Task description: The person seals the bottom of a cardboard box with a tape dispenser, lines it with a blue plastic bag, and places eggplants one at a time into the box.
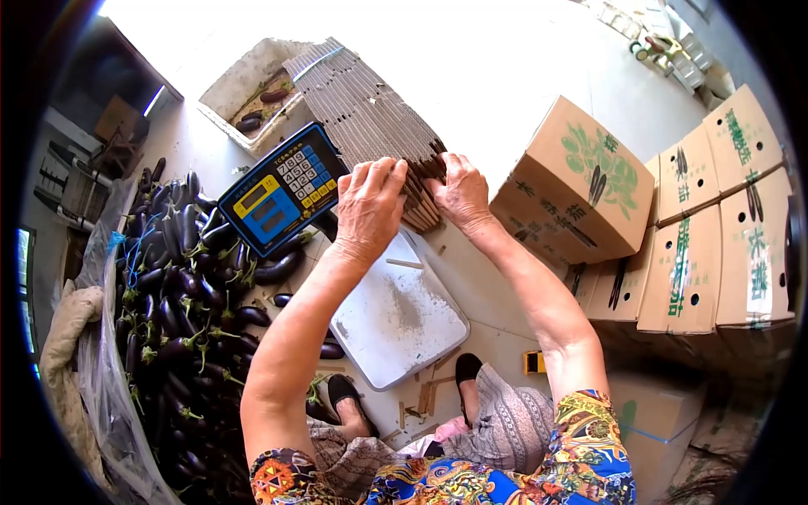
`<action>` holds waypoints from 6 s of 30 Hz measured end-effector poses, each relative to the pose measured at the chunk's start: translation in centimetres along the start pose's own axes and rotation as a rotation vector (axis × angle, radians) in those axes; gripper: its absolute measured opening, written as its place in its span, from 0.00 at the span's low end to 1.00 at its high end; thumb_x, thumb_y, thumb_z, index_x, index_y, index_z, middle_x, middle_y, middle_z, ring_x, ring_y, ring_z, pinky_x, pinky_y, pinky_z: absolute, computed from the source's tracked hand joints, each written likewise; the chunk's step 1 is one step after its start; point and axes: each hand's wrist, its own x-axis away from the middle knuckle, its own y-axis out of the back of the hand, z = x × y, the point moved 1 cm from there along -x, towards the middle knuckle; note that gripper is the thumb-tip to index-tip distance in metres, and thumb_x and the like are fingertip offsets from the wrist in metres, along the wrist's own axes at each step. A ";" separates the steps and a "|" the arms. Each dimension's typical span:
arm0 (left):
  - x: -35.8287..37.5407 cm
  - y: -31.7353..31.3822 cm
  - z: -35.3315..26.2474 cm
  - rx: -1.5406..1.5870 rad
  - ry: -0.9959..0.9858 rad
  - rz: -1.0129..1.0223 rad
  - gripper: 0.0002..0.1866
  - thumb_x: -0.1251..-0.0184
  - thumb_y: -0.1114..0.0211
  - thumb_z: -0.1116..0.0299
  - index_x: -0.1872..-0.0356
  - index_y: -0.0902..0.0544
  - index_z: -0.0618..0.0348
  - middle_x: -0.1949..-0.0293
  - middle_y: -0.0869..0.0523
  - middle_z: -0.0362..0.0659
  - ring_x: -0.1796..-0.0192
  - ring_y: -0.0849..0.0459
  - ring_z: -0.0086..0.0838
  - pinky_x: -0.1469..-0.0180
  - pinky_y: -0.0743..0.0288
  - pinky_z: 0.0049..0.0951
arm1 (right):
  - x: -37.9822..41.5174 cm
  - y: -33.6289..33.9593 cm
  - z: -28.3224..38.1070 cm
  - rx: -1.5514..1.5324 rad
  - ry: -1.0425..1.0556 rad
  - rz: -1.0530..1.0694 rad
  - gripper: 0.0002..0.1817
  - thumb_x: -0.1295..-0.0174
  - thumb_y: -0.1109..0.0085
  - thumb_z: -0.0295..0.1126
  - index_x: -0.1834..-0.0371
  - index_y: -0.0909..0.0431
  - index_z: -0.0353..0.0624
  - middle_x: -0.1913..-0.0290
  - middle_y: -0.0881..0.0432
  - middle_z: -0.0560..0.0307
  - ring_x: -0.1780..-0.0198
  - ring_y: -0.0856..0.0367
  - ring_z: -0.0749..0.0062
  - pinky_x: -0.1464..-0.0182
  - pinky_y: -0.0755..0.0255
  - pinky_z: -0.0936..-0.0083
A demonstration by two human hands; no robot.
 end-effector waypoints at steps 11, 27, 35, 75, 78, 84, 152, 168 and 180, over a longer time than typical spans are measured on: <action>0.7 -1.5 -0.2 -0.069 0.021 -0.142 0.27 0.48 0.31 0.70 0.42 0.20 0.53 0.46 0.21 0.39 0.43 0.24 0.34 0.41 0.34 0.37 | -2.1 -0.9 1.0 0.042 -0.029 -0.099 0.23 0.50 0.34 0.32 0.47 0.19 0.45 0.61 0.13 0.46 0.58 0.15 0.51 0.53 0.21 0.61; 0.7 -1.3 0.8 0.107 0.009 -0.193 0.26 0.50 0.29 0.72 0.44 0.19 0.54 0.47 0.21 0.39 0.45 0.25 0.35 0.43 0.35 0.37 | 9.5 14.5 1.1 0.219 0.028 0.505 0.52 0.54 0.22 0.37 0.25 0.43 0.45 0.41 0.23 0.36 0.42 0.22 0.46 0.42 0.26 0.55; 1.6 0.5 0.7 0.318 0.069 -0.141 0.24 0.47 0.31 0.76 0.45 0.20 0.57 0.44 0.20 0.44 0.40 0.26 0.41 0.37 0.33 0.40 | 7.3 10.5 2.5 0.343 -0.049 0.487 0.41 0.47 0.31 0.36 0.33 0.40 0.29 0.56 0.18 0.33 0.55 0.17 0.39 0.53 0.22 0.52; 8.5 16.2 3.8 1.516 0.668 -0.220 0.26 0.33 0.33 0.63 0.36 0.27 0.59 0.49 0.15 0.43 0.52 0.16 0.26 0.46 0.21 0.29 | 6.4 29.4 7.1 -1.097 -0.448 -0.018 0.20 0.38 0.43 0.29 0.44 0.24 0.30 0.50 0.16 0.47 0.50 0.16 0.66 0.46 0.22 0.74; 6.0 17.6 10.5 1.250 0.732 -0.222 0.30 0.35 0.33 0.59 0.34 0.28 0.62 0.47 0.16 0.46 0.50 0.15 0.29 0.46 0.21 0.28 | -0.2 21.9 7.7 -1.167 -0.371 0.056 0.33 0.38 0.44 0.32 0.31 0.39 0.28 0.39 0.24 0.42 0.39 0.22 0.62 0.38 0.26 0.72; 1.2 17.0 19.5 0.538 0.929 0.058 0.36 0.38 0.35 0.50 0.35 0.27 0.66 0.47 0.17 0.53 0.47 0.16 0.36 0.41 0.25 0.30 | -8.0 7.5 3.0 -1.149 -0.339 0.389 0.37 0.27 0.55 0.42 0.24 0.55 0.29 0.21 0.54 0.38 0.20 0.55 0.55 0.21 0.58 0.64; 18.5 17.7 2.1 1.037 0.818 -0.151 0.61 0.48 0.25 0.57 0.22 0.60 0.62 0.29 0.38 0.58 0.28 0.36 0.44 0.27 0.43 0.36 | 24.7 22.7 16.1 -0.300 0.085 0.629 0.08 0.33 0.45 0.30 0.61 0.20 0.36 0.73 0.20 0.34 0.76 0.18 0.49 0.71 0.24 0.64; 18.5 26.2 -1.6 0.600 0.423 0.654 0.16 0.53 0.34 0.68 0.84 0.35 0.60 0.84 0.36 0.34 0.78 0.37 0.20 0.76 0.43 0.28 | 13.9 16.8 18.6 0.083 0.530 0.521 0.11 0.29 0.49 0.32 0.64 0.25 0.35 0.77 0.21 0.42 0.74 0.19 0.49 0.70 0.24 0.62; 18.3 22.2 -1.7 0.609 0.253 0.854 0.14 0.53 0.35 0.69 0.86 0.32 0.60 0.87 0.30 0.37 0.82 0.33 0.22 0.78 0.40 0.32 | 9.4 14.3 18.0 0.127 0.673 0.615 0.11 0.29 0.48 0.37 0.65 0.25 0.40 0.77 0.20 0.43 0.69 0.15 0.51 0.67 0.22 0.59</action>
